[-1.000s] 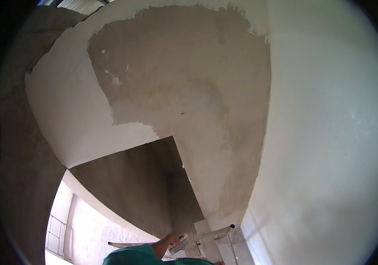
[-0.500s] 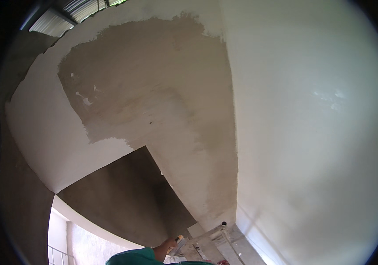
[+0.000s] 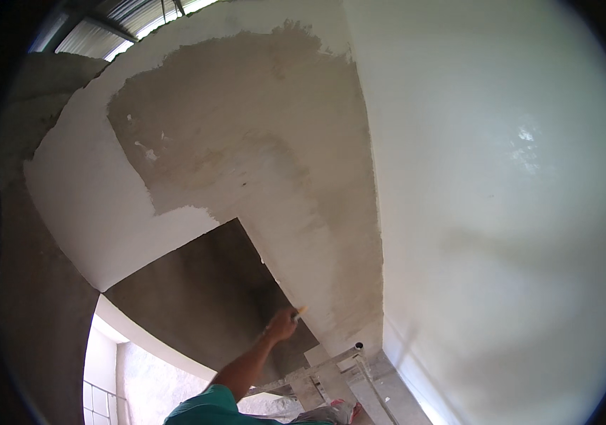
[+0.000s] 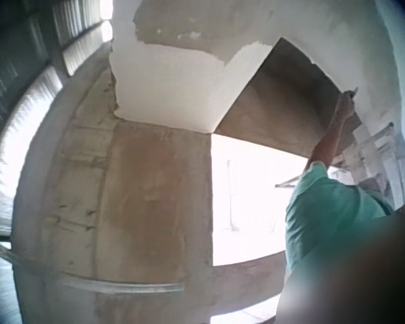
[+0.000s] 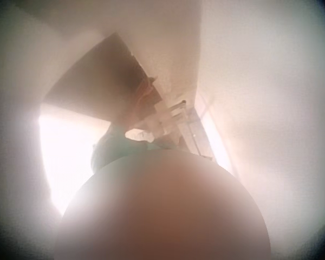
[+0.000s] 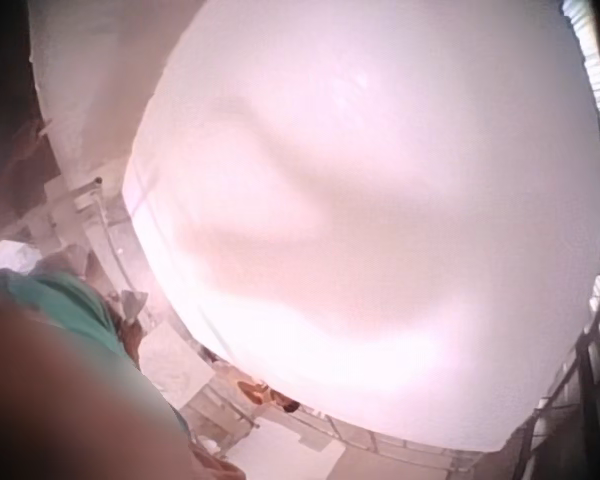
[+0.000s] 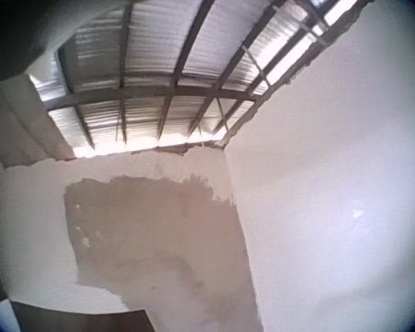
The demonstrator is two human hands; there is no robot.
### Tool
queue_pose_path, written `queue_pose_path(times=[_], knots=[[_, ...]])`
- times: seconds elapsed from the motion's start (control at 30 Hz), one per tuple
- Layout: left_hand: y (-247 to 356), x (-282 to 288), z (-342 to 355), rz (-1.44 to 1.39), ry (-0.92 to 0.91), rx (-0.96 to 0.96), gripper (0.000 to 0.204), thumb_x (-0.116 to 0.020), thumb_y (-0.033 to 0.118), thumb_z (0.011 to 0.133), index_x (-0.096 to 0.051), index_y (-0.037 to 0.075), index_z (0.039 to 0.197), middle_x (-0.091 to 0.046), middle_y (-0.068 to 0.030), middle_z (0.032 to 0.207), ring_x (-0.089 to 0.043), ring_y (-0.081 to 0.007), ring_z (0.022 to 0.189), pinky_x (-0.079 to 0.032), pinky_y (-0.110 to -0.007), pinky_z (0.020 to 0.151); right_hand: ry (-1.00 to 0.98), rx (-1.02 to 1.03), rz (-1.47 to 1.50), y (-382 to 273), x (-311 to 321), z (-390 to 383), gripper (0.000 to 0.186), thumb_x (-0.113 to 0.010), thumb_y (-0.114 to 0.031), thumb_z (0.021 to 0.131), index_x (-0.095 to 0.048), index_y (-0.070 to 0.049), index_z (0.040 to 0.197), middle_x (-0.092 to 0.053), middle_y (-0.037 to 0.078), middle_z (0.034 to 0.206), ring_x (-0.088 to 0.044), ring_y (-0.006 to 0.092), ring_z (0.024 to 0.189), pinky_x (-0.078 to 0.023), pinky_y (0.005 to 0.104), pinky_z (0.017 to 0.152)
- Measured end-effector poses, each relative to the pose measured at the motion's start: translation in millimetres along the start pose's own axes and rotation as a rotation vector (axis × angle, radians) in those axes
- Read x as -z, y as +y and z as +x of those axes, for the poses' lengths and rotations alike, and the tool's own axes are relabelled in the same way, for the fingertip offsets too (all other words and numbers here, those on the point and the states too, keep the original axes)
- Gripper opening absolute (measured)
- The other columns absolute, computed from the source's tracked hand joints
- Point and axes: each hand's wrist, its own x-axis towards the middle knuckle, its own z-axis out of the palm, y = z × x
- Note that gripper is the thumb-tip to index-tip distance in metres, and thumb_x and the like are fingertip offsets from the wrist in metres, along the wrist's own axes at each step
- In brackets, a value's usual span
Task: The person climbs a scaffold and uses a trowel and hawk to apply plaster to a wall. They repeatedly scoop plaster from the hawk and spread it across the wall surface, smoothing it with the trowel.
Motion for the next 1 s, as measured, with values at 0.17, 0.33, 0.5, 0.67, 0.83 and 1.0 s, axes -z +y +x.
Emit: queue_pose_path(times=[0.17,0.33,0.5,0.67,0.83,1.0], knots=[[37.1,137.7,57.0,0.208,0.332,-0.240,0.039,-0.060,0.001,0.077,-0.062,0.011,0.115,-0.064,-0.0117,0.111,-0.059,-0.0349,0.103,-0.047,-0.047,0.089,-0.012,0.003,-0.039,-10.2,-10.6,10.6,0.055,-0.068,-0.041,0.080,-0.061,0.000,0.114,-0.067,0.025,0.094,-0.064,0.0423,0.090,-0.049,0.0486,0.076],[117.5,306.5,150.7,0.668,0.865,-0.659,0.052,-0.064,0.001,0.074,-0.058,0.016,0.123,-0.060,-0.0023,0.123,-0.055,-0.0257,0.106,-0.042,-0.043,0.087,0.019,-0.021,-0.049,-46.3,-40.5,32.6,0.055,-0.068,-0.042,0.080,-0.061,0.000,0.113,-0.067,0.026,0.094,-0.064,0.0427,0.089,-0.049,0.0489,0.075],[178.4,484.6,246.4,1.012,1.323,-0.756,0.049,-0.060,0.002,0.077,-0.059,0.020,0.123,-0.059,0.0036,0.123,-0.053,-0.0247,0.105,-0.040,-0.041,0.090,0.049,-0.010,-0.033,-105.6,-79.6,63.6,0.054,-0.069,-0.043,0.080,-0.061,0.000,0.113,-0.067,0.026,0.093,-0.064,0.0431,0.089,-0.049,0.0492,0.075],[210.3,599.5,311.4,1.214,1.545,-0.582,0.049,-0.057,0.001,0.081,-0.058,0.025,0.125,-0.059,0.0069,0.127,-0.054,-0.0235,0.108,-0.041,-0.040,0.093,0.118,0.049,0.074,-188.0,-115.1,97.9,0.050,-0.068,-0.042,0.082,-0.063,0.000,0.108,-0.068,0.023,0.087,-0.065,0.0418,0.083,-0.049,0.0480,0.072],[228.0,643.9,343.0,1.246,1.591,-0.459,0.047,-0.056,0.002,0.084,-0.060,0.025,0.125,-0.061,0.0072,0.125,-0.055,-0.0232,0.106,-0.042,-0.040,0.093,0.057,0.044,0.134,-233.4,-129.1,116.5,0.047,-0.068,-0.041,0.082,-0.063,0.000,0.106,-0.068,0.021,0.084,-0.065,0.0397,0.081,-0.049,0.0476,0.071],[252.5,650.3,348.8,1.154,1.547,-0.538,0.033,-0.050,0.005,0.088,-0.063,0.016,0.116,-0.064,-0.0048,0.117,-0.054,-0.0291,0.114,-0.038,-0.048,0.101,0.045,0.040,0.138,-246.6,-126.6,130.0,0.045,-0.068,-0.039,0.081,-0.063,-0.001,0.104,-0.068,0.020,0.082,-0.064,0.0376,0.078,-0.048,0.0469,0.068]])
